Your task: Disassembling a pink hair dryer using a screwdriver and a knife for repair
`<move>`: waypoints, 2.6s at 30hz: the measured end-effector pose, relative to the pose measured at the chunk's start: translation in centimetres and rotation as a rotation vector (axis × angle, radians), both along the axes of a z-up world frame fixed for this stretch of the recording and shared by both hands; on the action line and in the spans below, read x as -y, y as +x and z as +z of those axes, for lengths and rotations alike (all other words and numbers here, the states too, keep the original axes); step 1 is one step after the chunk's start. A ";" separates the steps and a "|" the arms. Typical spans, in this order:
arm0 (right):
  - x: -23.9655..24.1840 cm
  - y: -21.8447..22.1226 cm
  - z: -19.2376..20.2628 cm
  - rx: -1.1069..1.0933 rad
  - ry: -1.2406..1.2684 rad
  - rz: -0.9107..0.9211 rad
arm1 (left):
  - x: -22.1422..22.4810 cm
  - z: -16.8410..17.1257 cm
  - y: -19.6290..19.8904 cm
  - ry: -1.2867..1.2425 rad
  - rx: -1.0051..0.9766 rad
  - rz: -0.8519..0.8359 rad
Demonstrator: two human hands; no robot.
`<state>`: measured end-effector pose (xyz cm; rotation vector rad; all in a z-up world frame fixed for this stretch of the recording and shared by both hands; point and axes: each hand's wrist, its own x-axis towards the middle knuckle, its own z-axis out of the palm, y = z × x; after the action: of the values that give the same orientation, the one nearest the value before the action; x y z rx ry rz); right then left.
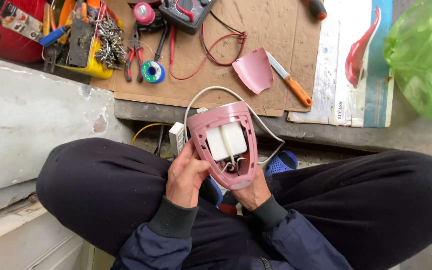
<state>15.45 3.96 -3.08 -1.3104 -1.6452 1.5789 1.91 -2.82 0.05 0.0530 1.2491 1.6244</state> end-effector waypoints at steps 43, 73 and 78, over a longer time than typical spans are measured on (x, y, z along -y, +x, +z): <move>2.3 3.1 -5.8 0.061 0.053 0.021 | 0.7 0.9 4.1 -0.134 -0.767 -0.268; -1.8 4.3 1.9 -0.352 -0.135 -0.256 | -6.4 4.8 0.7 0.246 -0.305 -0.616; -3.1 5.9 2.1 -0.474 -0.368 -0.407 | -9.6 4.8 -0.2 0.337 0.007 -0.718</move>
<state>21.31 7.08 -0.95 -1.2160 -0.7732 1.7998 1.67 6.75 4.81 0.6324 0.7967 1.1716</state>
